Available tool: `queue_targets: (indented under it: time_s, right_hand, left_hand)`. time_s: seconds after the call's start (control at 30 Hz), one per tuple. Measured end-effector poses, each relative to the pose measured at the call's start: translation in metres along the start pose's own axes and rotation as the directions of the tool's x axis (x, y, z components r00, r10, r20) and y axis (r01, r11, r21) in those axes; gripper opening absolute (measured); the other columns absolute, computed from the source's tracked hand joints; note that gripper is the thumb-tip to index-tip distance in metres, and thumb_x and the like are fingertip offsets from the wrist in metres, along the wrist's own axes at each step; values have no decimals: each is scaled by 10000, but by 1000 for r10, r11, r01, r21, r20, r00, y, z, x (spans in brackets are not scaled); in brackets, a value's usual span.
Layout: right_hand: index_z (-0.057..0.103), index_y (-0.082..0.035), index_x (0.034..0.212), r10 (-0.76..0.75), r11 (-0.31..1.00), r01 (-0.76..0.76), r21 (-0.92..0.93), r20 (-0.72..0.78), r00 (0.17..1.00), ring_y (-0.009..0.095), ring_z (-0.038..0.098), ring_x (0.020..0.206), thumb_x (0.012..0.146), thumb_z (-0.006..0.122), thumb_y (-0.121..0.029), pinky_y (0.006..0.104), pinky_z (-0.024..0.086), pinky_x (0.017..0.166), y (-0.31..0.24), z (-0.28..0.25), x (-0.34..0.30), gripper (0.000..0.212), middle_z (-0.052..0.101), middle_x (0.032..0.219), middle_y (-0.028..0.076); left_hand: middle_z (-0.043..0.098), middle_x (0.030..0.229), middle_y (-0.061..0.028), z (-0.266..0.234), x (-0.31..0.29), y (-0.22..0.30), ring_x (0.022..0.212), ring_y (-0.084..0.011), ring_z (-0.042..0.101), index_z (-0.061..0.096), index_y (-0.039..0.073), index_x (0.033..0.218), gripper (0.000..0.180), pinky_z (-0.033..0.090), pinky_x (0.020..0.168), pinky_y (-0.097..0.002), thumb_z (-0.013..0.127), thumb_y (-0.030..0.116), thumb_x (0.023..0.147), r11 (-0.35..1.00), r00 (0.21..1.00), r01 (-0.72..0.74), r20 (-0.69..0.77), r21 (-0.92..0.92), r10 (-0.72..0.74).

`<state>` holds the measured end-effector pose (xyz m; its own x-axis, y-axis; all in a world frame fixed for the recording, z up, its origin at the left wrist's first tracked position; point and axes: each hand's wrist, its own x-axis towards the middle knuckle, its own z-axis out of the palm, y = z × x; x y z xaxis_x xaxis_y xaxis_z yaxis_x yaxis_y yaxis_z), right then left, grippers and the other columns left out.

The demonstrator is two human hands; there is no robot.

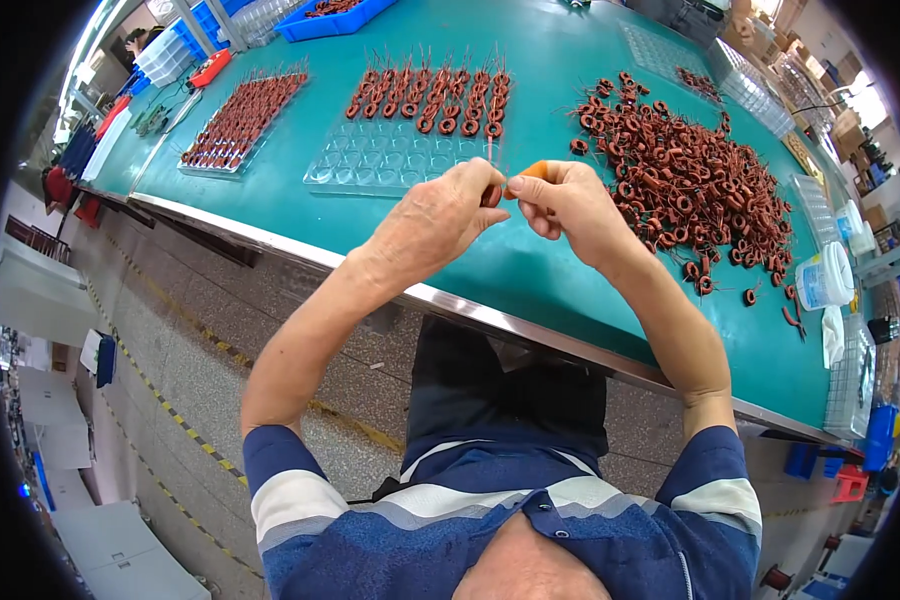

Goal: Inserting thin wires through toroidal cores and arranging them in a component tray.

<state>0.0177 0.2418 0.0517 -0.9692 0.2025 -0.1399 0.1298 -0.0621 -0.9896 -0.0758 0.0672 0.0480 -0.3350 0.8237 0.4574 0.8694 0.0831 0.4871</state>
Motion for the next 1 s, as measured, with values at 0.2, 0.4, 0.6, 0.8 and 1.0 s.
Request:
queue_targets:
  time_s: [0.2, 0.4, 0.6, 0.8, 1.0]
  right_hand:
    - [626, 2, 811, -296, 953, 283, -105, -135, 946, 63, 509, 490, 880, 659, -179, 219, 371, 421, -10, 8, -12, 197, 583, 614, 12]
    - [624, 5, 831, -262, 961, 255, -105, -59, 963, 63, 512, 495, 882, 663, -168, 211, 370, 422, -5, 4, -5, 184, 577, 606, 13]
    - [653, 23, 886, -380, 887, 335, -319, -91, 921, 62, 542, 525, 886, 651, -140, 221, 404, 448, -2, 17, -11, 164, 607, 625, 24]
    - [664, 26, 895, -439, 826, 373, -423, -67, 896, 64, 544, 528, 881, 658, -138, 233, 423, 467, 1, 16, -4, 165, 619, 631, 33]
    - [650, 13, 975, -631, 699, 449, -556, -186, 753, 55, 547, 565, 822, 750, -152, 228, 427, 475, 8, 17, -7, 246, 635, 674, 35]
  left_hand:
    - [571, 798, -70, 30, -2, 8, 630, -148, 580, 443, -13, 1093, 262, 500, 540, -288, 554, 190, 970, 383, 948, -18, -137, -924, -287]
    - [563, 783, -81, 45, -5, 5, 641, -140, 576, 428, -4, 1103, 201, 485, 537, -271, 458, 167, 1003, 250, 931, 14, -79, -968, -355]
    - [542, 700, -32, 39, -7, 5, 551, -100, 521, 471, -22, 1078, 195, 422, 489, -244, 476, 150, 987, 493, 909, 164, -63, -854, -412]
    - [540, 682, -22, 38, -8, 4, 522, -90, 503, 544, -11, 990, 186, 409, 471, -241, 461, 155, 986, 642, 909, 217, -86, -736, -407]
    - [505, 658, -17, 43, -14, 2, 517, -91, 501, 532, 3, 1003, 173, 397, 455, -234, 473, 164, 987, 337, 875, 102, -77, -936, -479]
